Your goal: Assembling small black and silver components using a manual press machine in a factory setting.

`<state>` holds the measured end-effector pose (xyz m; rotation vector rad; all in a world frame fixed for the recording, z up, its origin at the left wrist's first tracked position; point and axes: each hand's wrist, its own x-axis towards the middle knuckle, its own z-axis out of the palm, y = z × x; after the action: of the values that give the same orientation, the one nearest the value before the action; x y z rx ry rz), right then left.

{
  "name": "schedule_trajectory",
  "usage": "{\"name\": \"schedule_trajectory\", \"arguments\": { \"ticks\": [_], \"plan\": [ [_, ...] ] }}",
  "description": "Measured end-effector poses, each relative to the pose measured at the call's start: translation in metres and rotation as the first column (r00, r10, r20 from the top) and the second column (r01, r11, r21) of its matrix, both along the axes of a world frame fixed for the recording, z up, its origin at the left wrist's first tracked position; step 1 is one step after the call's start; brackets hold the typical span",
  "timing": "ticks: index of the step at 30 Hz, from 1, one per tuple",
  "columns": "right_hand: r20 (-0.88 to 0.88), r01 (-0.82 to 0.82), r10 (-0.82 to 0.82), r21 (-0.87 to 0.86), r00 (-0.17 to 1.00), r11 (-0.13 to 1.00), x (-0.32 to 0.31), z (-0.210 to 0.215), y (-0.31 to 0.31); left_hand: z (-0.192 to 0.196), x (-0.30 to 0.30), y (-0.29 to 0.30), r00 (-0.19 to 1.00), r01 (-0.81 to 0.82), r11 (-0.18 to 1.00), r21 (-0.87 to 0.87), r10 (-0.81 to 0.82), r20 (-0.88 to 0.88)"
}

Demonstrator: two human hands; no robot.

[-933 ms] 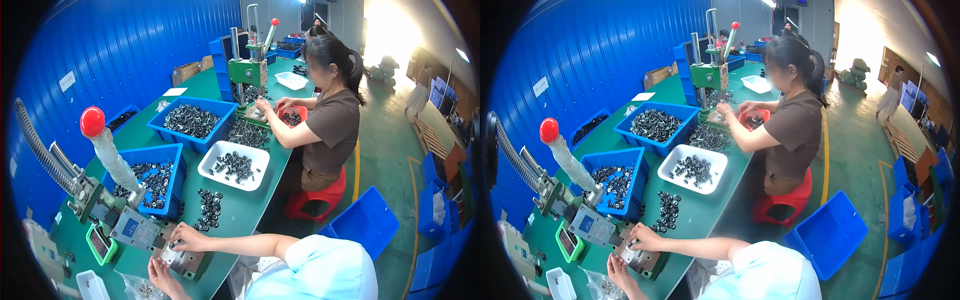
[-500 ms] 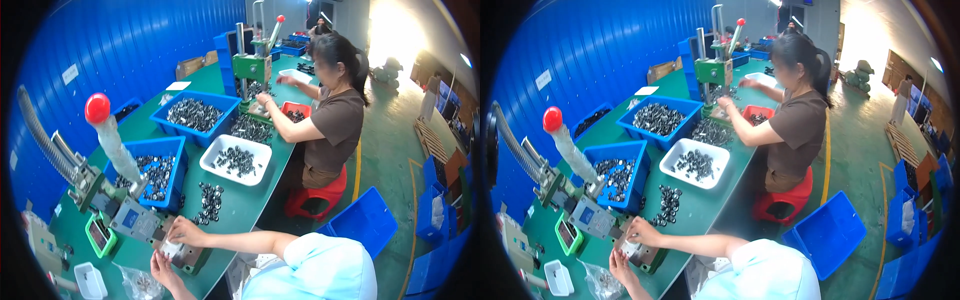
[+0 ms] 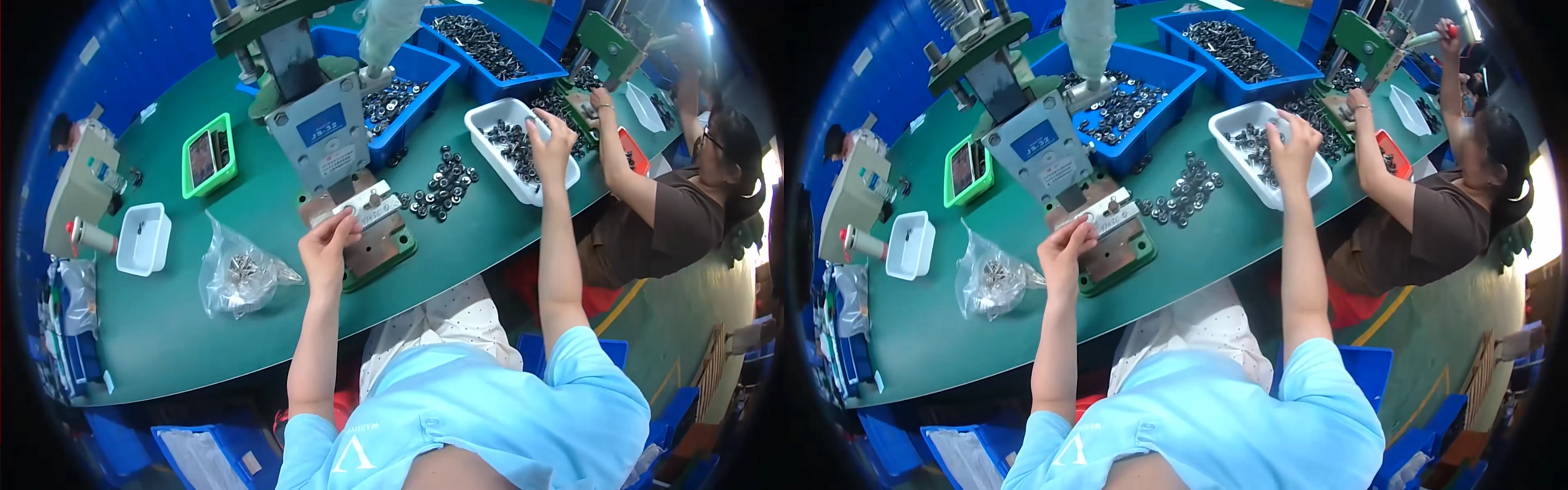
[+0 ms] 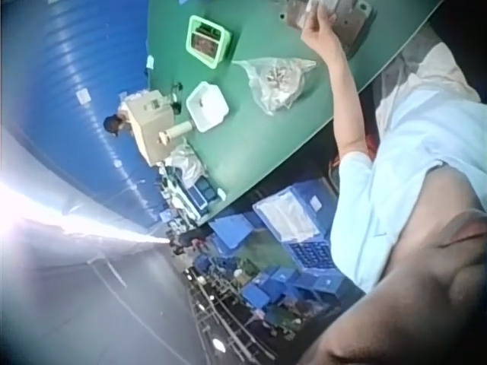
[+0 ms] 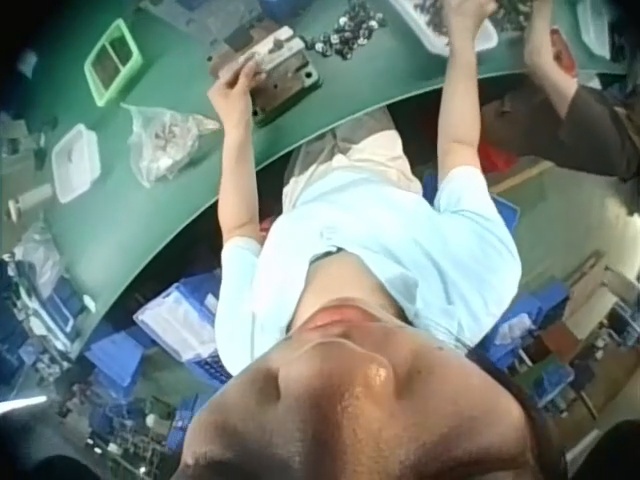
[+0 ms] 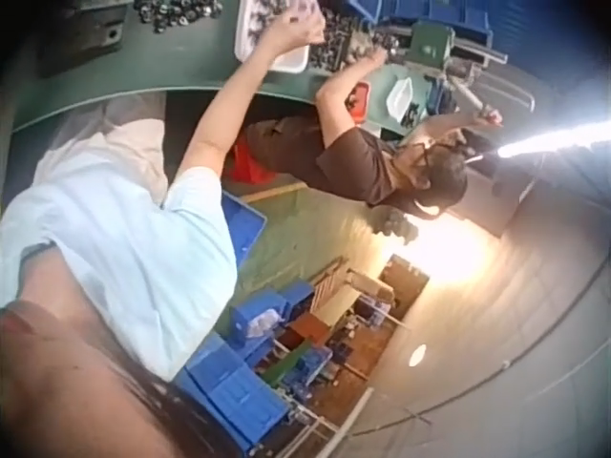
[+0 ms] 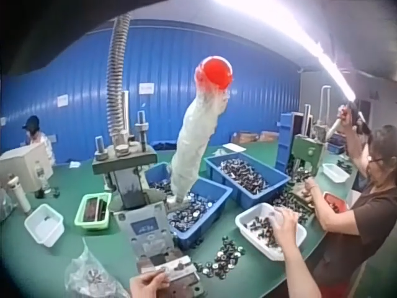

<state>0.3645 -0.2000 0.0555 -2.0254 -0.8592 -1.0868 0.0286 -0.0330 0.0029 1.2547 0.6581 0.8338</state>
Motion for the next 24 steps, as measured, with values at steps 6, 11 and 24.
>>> {"name": "schedule_trajectory", "arguments": {
  "ticks": [6,11,24],
  "plan": [
    [-0.352,-0.278,0.275,0.041,0.895,0.960,-0.038,-0.018,-0.015,-0.001,0.014,0.004,0.994,-0.102,0.994,0.028,0.101,0.048],
    [-0.422,-0.325,0.338,0.104,0.841,0.940,-0.049,-0.029,-0.019,-0.006,0.021,0.000,0.978,-0.188,0.979,0.073,0.180,0.105],
    [-0.514,-0.613,0.449,-0.204,0.730,0.763,-0.059,-0.081,0.123,0.004,0.023,0.001,0.981,-0.142,0.989,-0.043,0.146,0.131]
  ]
}}
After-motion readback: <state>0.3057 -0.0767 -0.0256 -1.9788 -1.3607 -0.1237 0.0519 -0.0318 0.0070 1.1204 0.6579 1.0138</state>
